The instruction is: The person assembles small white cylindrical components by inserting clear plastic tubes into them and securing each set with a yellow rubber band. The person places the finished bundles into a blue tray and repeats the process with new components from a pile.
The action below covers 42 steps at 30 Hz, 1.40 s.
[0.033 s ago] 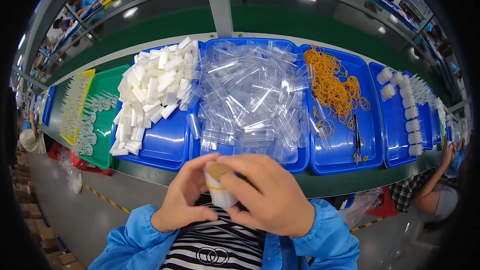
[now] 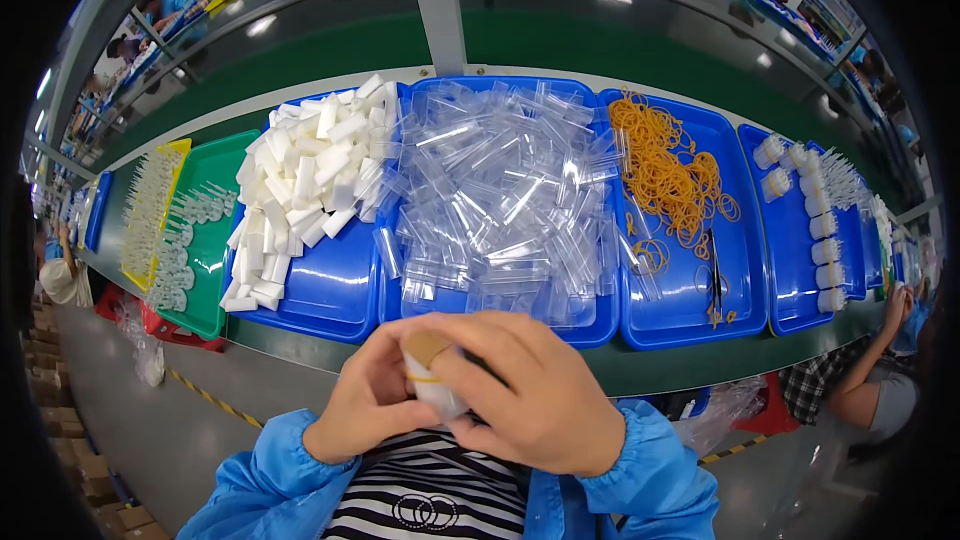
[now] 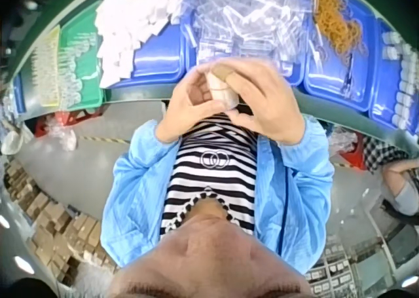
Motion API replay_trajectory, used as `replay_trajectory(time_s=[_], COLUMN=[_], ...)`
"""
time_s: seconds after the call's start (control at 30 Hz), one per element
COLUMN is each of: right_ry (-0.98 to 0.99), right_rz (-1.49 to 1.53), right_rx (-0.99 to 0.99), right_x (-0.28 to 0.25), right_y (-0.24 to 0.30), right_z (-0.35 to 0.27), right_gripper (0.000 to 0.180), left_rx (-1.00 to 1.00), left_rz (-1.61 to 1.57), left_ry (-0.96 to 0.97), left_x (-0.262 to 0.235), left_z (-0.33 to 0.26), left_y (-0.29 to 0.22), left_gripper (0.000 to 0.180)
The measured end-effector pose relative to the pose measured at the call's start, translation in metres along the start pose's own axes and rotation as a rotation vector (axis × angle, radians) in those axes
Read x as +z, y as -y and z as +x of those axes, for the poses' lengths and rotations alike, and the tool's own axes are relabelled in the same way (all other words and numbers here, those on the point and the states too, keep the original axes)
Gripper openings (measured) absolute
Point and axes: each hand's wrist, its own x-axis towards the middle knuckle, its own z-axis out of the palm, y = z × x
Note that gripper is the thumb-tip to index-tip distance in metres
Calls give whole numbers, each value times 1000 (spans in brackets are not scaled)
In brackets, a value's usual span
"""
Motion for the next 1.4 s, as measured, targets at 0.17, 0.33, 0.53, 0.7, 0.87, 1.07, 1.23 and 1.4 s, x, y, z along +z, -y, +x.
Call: replay_trajectory(time_s=[0.17, 0.33, 0.53, 0.7, 0.87, 1.07, 1.23, 1.4], right_ry=[-71, -41, -16, -105, -18, -51, -39, -268], right_rz=[107, 94, -21, 81, 85, 145, 391, 264], right_rx=[125, 127, 17, 102, 96, 120, 264, 433], right_x=[-1, -1, 0, 2, 3, -3, -13, -55], right_y=[1, 0, -2, 1, -6, -7, -9, -14], right_z=[-4, -7, -10, -4, -15, -15, -34, -62], right_gripper=[65, 64, 64, 66, 68, 73, 64, 50], left_rx=[-268, -221, -264, -239, -307, -251, -63, 19], left_rz=[-494, -253, -126, -257, -300, -280, -7, -2], left_ry=[69, 23, -39, 20, 27, 62, 93, 110], left_x=[0, 2, 5, 1, 7, 3, 19, 42], left_z=[-2, -7, -9, -6, -7, -6, -2, 4], left_y=[-9, -3, -3, -3, -4, 3, 5, -2], left_gripper=[72, 64, 60, 54, 61, 62, 76, 68])
